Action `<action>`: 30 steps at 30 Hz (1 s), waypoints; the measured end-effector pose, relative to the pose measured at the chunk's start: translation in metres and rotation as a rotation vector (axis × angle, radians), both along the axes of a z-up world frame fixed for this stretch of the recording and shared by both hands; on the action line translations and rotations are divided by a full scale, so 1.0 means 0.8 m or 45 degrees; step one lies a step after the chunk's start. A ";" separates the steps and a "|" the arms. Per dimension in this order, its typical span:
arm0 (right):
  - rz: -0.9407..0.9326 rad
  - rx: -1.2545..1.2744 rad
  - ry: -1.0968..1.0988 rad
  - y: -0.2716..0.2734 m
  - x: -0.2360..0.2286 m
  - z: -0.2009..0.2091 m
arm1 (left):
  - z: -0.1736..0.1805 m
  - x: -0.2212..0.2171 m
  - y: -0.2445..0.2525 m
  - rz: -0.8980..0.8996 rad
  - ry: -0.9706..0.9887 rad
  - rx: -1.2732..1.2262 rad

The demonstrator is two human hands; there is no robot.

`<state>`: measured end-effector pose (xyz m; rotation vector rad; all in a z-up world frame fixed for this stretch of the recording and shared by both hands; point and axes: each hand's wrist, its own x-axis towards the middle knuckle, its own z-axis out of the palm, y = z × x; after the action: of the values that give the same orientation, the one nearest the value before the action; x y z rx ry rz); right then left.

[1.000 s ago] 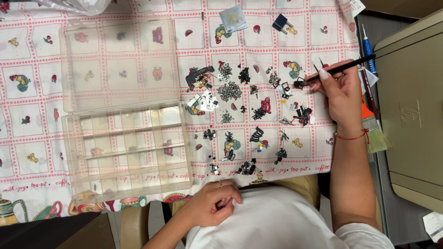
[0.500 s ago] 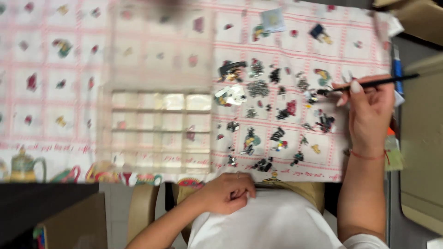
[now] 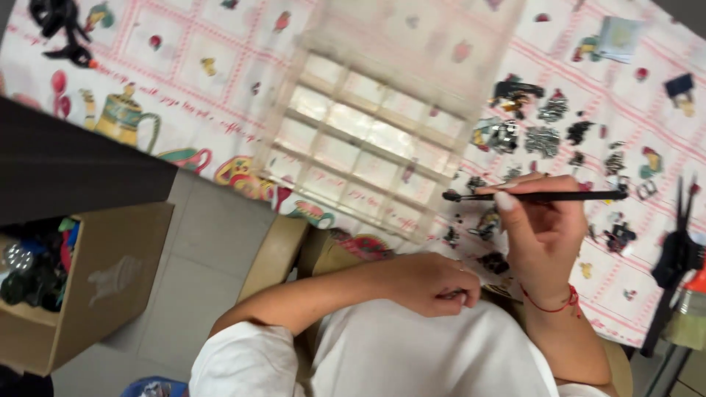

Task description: The person uses tweezers to pick up small metal parts from a patterned tablecloth and places them into compartments of a clear plastic organizer. The person repeatedly picks up and sorts the parts throughout the clip.

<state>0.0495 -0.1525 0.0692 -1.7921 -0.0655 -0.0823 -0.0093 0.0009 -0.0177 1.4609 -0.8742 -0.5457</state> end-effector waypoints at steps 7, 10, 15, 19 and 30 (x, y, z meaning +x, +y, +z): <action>0.394 -0.037 -0.269 0.032 -0.002 -0.046 | -0.014 -0.005 -0.006 0.129 -0.043 -0.062; 0.448 -0.187 -0.331 0.036 -0.007 -0.046 | -0.017 -0.004 -0.008 0.143 -0.080 -0.078; 0.560 -0.366 -0.638 0.042 -0.003 -0.046 | -0.029 -0.006 -0.016 0.116 -0.105 -0.140; 0.600 -0.410 -0.683 0.038 -0.002 -0.048 | -0.026 -0.004 -0.014 0.120 -0.131 -0.171; 0.617 -0.291 -0.610 0.039 -0.004 -0.033 | -0.022 0.000 -0.011 0.100 -0.184 -0.162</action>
<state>0.0464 -0.1213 0.0426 -1.9007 -0.8763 -0.1581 -0.0096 -0.0077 -0.0356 1.4246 -0.9432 -0.3235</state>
